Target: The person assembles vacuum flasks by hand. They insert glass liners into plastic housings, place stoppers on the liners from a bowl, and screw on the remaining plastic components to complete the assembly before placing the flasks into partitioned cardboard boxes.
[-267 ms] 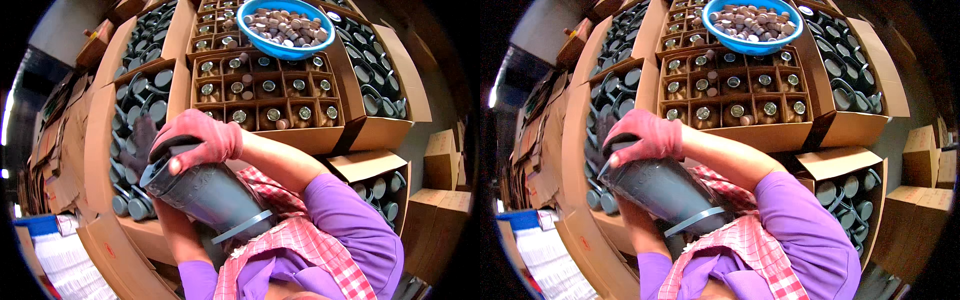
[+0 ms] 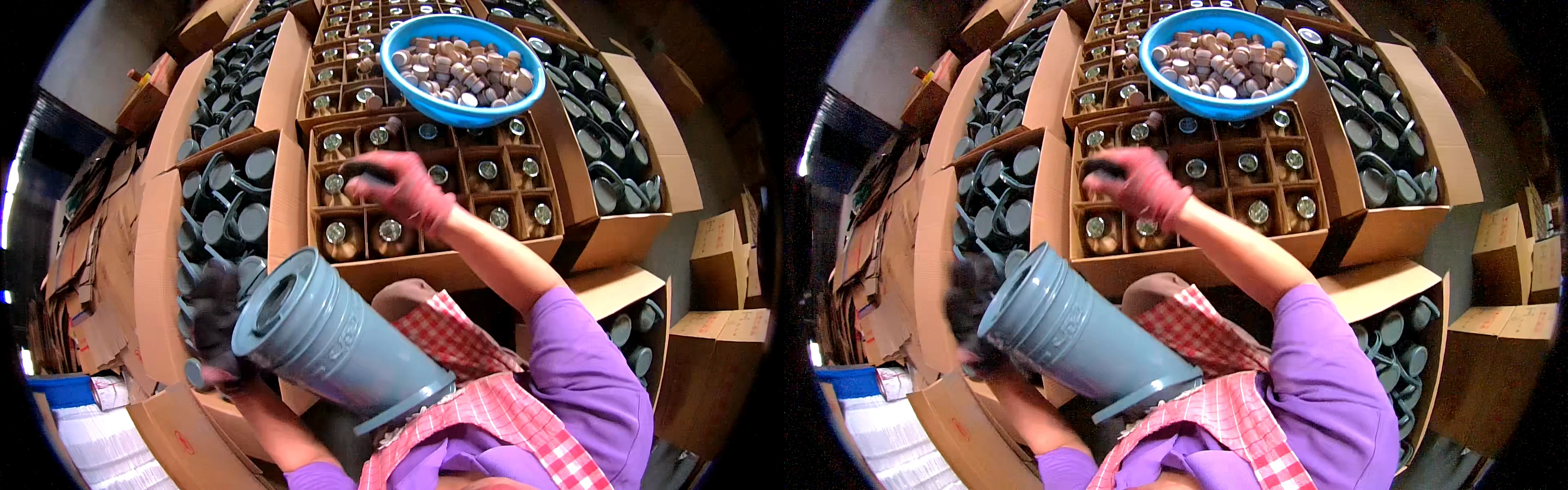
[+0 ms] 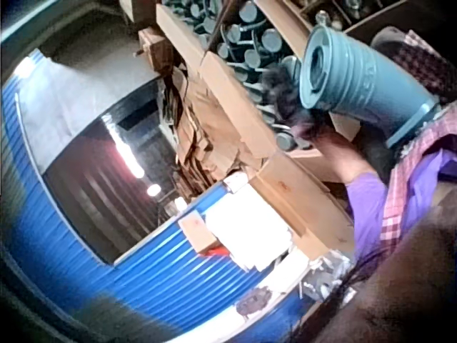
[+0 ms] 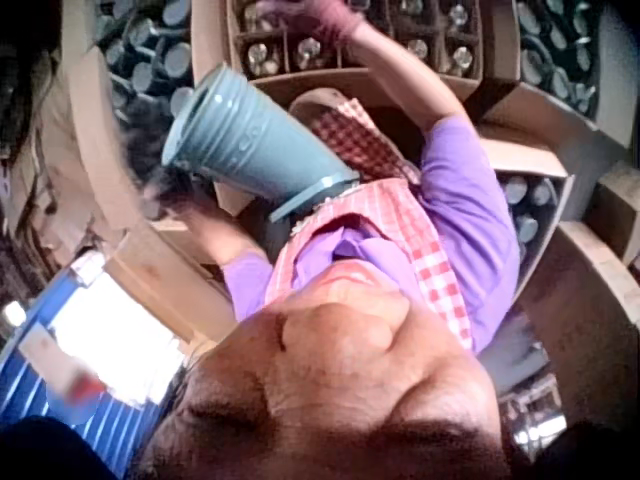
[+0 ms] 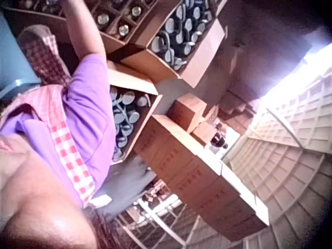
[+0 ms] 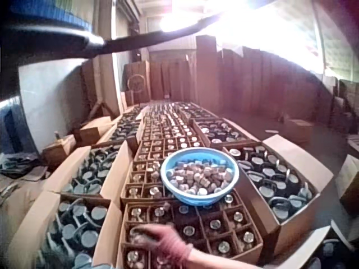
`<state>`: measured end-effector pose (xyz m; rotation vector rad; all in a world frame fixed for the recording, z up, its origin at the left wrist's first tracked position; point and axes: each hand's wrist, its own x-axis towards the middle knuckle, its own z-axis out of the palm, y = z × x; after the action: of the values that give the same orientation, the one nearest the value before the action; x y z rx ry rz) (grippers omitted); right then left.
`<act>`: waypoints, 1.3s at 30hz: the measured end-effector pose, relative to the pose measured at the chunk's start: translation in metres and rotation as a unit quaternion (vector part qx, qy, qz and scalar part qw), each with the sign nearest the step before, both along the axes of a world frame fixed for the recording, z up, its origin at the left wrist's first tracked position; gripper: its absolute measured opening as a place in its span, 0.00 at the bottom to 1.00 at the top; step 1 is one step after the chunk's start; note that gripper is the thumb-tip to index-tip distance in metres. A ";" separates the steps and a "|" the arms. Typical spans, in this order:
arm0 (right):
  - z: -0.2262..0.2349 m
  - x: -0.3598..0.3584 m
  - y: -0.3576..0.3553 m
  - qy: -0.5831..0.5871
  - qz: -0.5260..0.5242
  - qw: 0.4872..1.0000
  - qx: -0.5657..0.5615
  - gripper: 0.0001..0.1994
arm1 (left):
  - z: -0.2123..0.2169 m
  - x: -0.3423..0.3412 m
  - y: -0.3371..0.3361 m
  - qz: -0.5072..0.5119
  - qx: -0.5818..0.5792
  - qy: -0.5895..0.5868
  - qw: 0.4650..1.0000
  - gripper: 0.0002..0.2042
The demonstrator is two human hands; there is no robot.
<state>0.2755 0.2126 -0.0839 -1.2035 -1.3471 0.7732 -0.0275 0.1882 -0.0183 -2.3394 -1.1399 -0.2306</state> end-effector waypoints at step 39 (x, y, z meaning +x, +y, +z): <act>-0.108 0.326 0.130 0.378 -0.041 0.838 -0.390 0.35 | 0.053 0.093 0.076 -0.201 -0.350 -0.416 0.815 0.11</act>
<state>0.6014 0.3429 -0.1920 -1.3155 -0.2900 1.6164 0.0660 0.2645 0.0351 -3.2714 -1.1910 -1.2921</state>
